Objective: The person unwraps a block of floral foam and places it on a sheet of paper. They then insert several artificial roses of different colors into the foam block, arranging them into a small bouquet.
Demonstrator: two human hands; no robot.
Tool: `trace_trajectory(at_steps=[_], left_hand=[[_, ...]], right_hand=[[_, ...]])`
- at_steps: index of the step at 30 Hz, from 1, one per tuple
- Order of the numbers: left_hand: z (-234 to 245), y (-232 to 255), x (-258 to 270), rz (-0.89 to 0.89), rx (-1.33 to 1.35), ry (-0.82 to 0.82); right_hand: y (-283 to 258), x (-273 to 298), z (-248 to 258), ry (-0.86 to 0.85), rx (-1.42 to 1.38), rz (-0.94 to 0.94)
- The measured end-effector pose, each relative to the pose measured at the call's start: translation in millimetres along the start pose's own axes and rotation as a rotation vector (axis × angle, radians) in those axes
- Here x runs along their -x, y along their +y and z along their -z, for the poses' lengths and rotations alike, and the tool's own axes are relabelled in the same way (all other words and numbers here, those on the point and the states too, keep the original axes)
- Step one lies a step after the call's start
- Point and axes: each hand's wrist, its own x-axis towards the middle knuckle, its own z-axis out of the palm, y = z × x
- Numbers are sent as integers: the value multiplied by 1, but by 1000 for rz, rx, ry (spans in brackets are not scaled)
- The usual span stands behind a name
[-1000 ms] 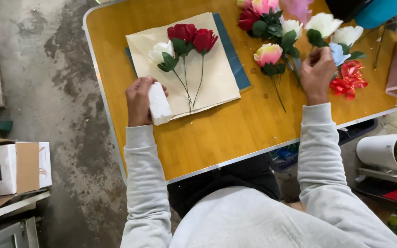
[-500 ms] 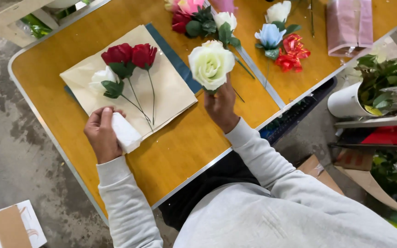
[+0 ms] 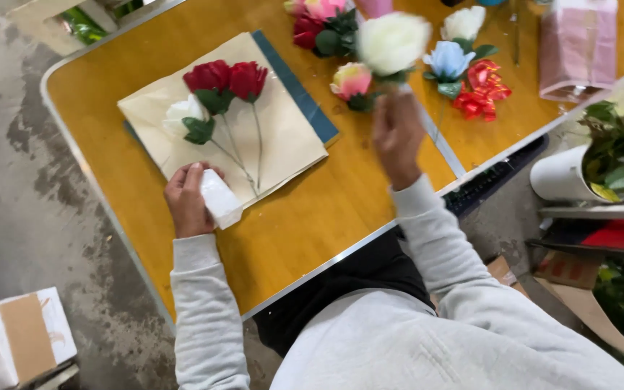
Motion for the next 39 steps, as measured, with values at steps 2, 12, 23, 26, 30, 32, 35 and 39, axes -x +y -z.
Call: trace_trajectory(at_steps=[2,12,23,26,30,32,35,39], left_hand=[[4,-3,-3,-6,6,34],[2,-22,-17,-9,-119,37],[1,-16,-11,-66,-154,-28],[3,-20,-14,-87,-159,-43],[7,-20,-14,-111,-157,-50],[5,-22,-15,-126,-146,-24],[5,-21,-14,-143,-145,-4],[3,-22,-13,-159,-202,5]], right_hand=[[38,-8,12,-40,59,0],[66,38,25,-325,84,-180],[-3,23,6,-221,-292,-382],[-20,24,-7,-178,-519,-463],[-47,18,-26,-219,-692,-498],[-53,21,-35,-277,-717,-515],[-69,23,-51,-409,-781,-560],[-97,20,-75,-606,-1013,-751]])
